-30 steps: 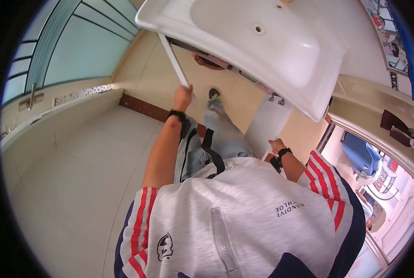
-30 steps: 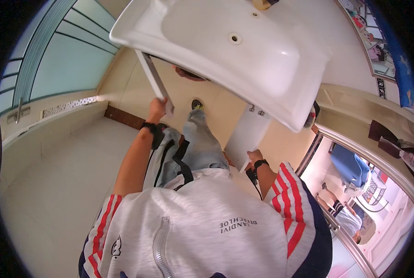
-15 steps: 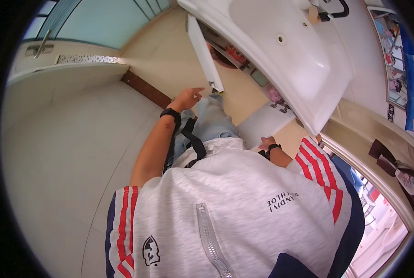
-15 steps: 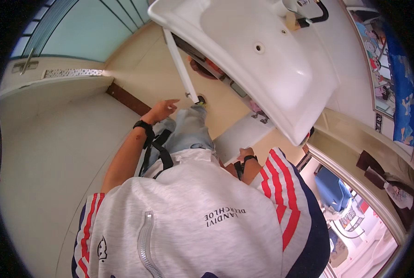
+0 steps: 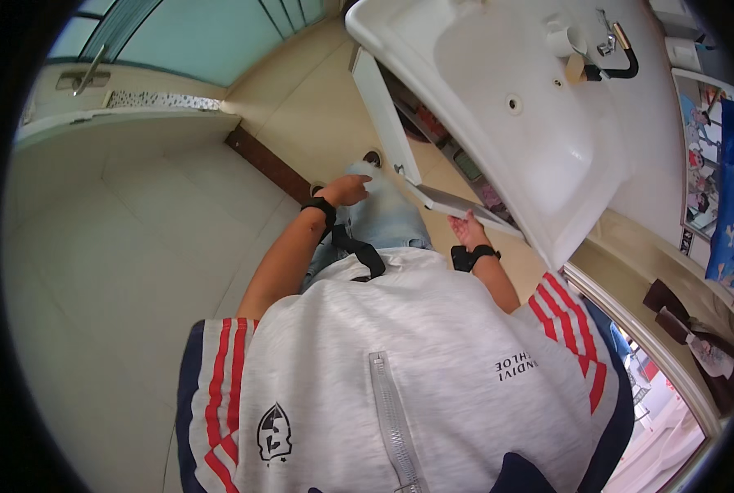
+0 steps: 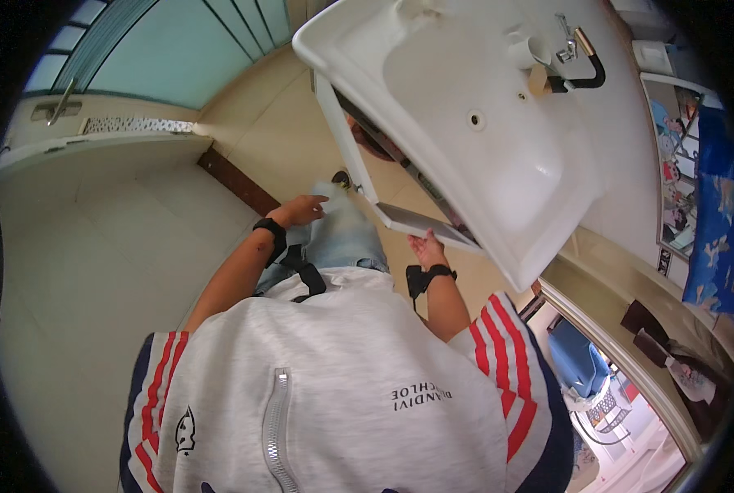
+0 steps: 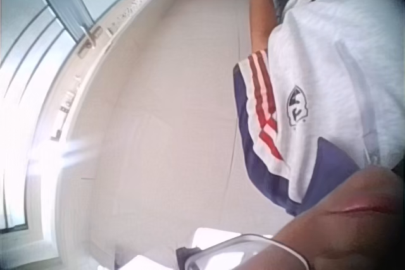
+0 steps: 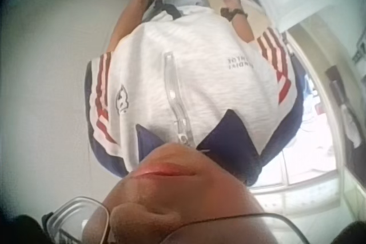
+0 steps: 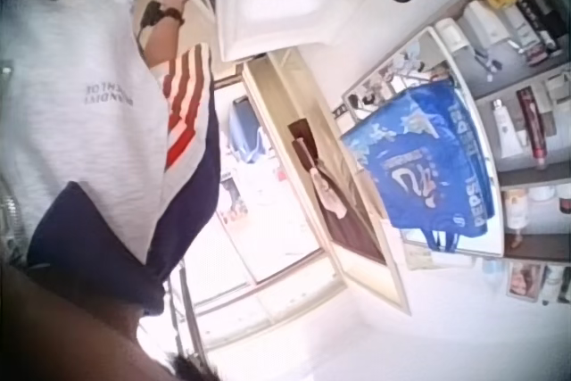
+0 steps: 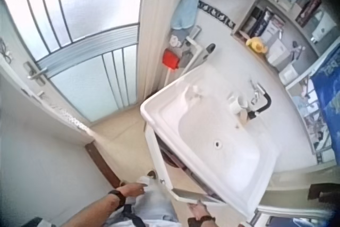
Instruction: The person organizes a variety of small towels and objects on a bathroom rack. They take several folded towels, unfold them, and drape them over the bars of the towel rack, and also hang a small blue cloth and place a yellow rubber duck on a nearby shelf.
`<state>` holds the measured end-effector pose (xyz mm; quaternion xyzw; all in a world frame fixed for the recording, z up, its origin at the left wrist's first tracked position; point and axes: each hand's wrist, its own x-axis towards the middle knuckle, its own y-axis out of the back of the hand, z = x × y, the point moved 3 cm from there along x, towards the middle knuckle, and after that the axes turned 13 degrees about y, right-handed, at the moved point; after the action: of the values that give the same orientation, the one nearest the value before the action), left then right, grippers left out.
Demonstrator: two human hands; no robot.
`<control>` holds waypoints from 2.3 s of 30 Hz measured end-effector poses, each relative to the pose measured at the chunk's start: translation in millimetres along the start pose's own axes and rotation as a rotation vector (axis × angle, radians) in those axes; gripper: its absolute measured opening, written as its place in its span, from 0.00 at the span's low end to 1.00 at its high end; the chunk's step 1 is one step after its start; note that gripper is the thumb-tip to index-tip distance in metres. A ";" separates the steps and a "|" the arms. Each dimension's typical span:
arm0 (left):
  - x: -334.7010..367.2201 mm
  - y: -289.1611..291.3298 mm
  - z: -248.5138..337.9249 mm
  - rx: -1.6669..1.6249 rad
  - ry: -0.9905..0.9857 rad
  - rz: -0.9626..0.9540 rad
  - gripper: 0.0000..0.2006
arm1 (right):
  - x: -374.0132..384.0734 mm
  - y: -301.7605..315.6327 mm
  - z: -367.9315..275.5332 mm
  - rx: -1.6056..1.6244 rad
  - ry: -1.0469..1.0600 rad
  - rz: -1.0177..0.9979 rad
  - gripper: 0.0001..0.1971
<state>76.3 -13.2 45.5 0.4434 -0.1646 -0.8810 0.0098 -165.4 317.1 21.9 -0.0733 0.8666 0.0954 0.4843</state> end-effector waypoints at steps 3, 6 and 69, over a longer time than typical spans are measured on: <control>28.9 12.4 38.2 0.005 -0.058 -0.034 0.25 | 3.9 -0.5 -5.1 -0.026 -0.036 0.040 0.25; 61.2 16.3 74.1 0.431 -0.108 -0.023 0.24 | 10.8 -15.5 -15.4 -0.001 -0.098 -0.084 0.19; -15.9 531.4 226.8 0.464 -0.757 0.629 0.06 | -112.9 -475.7 -354.7 -1.335 1.378 -0.058 0.27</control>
<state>-160.4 -449.3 342.0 0.0150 -0.4717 -0.8742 0.1147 -295.1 -224.8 255.2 -0.3954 0.7258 0.4935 -0.2709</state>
